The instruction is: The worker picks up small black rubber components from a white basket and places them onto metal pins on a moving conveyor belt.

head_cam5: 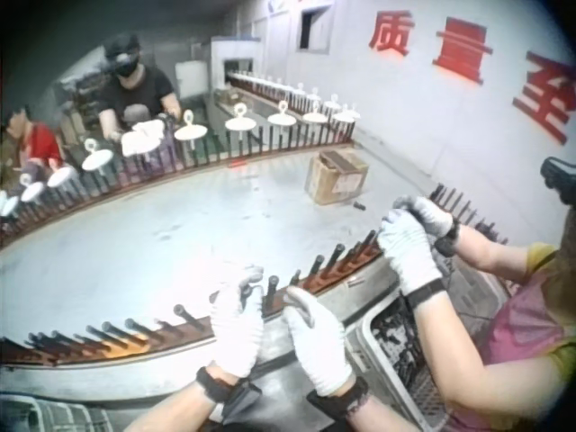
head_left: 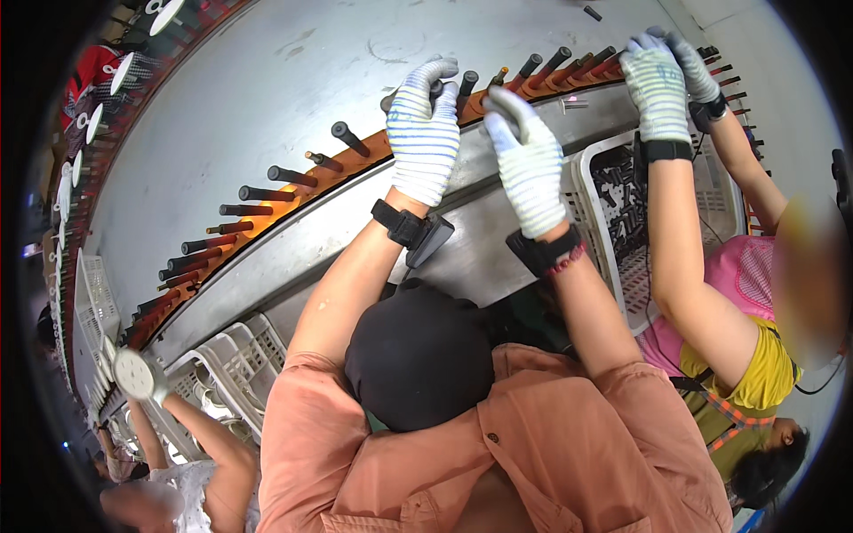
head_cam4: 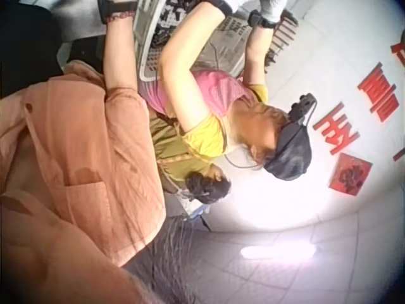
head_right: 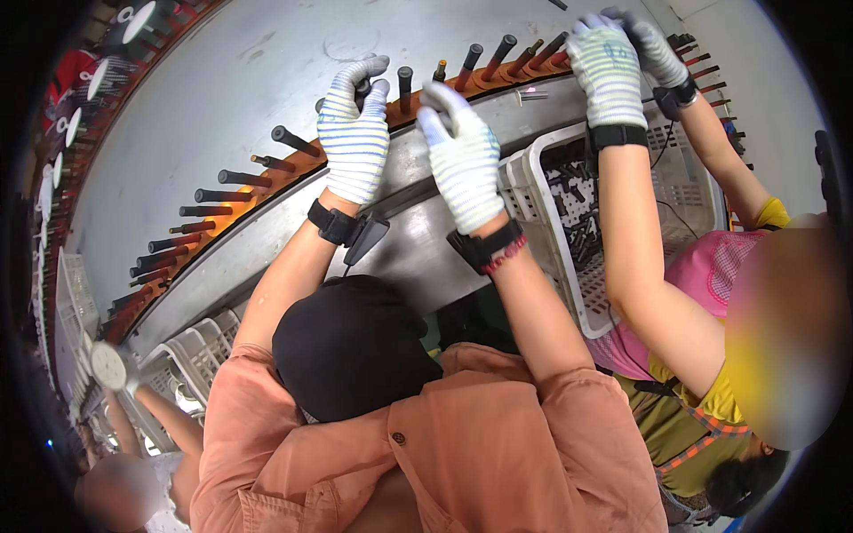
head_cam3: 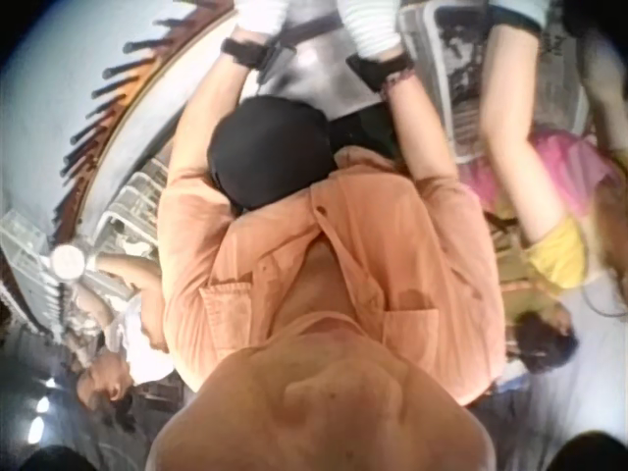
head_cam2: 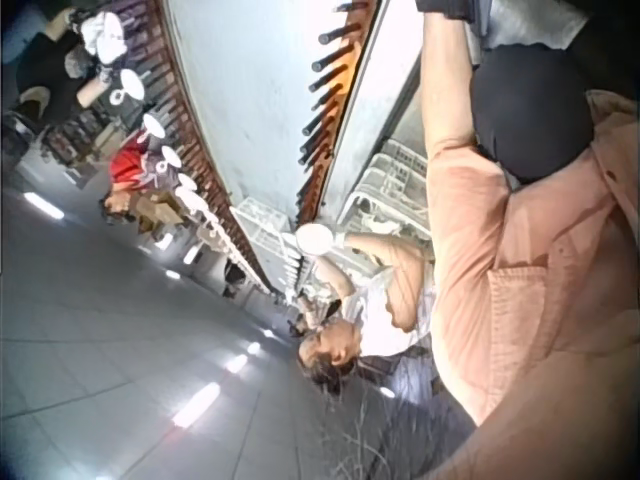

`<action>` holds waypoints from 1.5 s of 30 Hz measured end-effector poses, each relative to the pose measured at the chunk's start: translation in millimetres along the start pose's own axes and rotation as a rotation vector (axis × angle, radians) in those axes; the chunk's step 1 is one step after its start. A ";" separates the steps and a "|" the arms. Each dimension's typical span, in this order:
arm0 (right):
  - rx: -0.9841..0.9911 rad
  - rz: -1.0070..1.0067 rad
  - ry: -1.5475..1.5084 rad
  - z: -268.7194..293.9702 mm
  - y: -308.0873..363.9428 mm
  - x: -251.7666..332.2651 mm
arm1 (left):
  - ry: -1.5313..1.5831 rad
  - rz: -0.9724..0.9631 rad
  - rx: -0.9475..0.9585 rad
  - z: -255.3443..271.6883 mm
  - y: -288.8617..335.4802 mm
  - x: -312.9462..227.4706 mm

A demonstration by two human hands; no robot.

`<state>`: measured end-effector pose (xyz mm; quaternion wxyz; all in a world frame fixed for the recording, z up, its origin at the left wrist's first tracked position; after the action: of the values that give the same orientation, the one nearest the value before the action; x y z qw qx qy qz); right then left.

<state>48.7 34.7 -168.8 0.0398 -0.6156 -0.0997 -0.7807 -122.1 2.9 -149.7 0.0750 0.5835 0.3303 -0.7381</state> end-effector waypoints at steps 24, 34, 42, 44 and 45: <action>0.326 0.314 0.041 -306.6 380.2 10.7 | -0.396 0.045 -0.200 461.6 357.1 -79.9; 0.543 0.298 0.138 -379.9 672.4 -55.4 | -0.552 0.400 -0.141 701.2 664.6 -124.7; 0.256 0.189 -0.162 -385.8 761.3 -49.5 | -0.651 0.152 0.257 766.4 715.2 -121.9; 0.222 0.132 -0.268 -387.4 793.7 -45.1 | -0.611 0.225 0.300 796.9 742.5 -113.4; 0.233 0.138 -0.296 -396.1 813.1 -29.2 | -0.507 0.264 0.281 814.7 752.0 -114.2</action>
<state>-171.6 -842.5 -198.4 0.1492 -0.7204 -0.1516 -0.6601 -375.2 -1076.5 -264.5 0.1685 0.4234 0.1172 -0.8824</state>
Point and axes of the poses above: each hand's wrist, its own y-axis away from the middle knuckle, its own z-axis out of the back of the hand, x = y × z, the point moved 10 cm from there along -y, towards the middle knuckle, and after that the axes turned 8 degrees about -z, right-handed, at the moved point
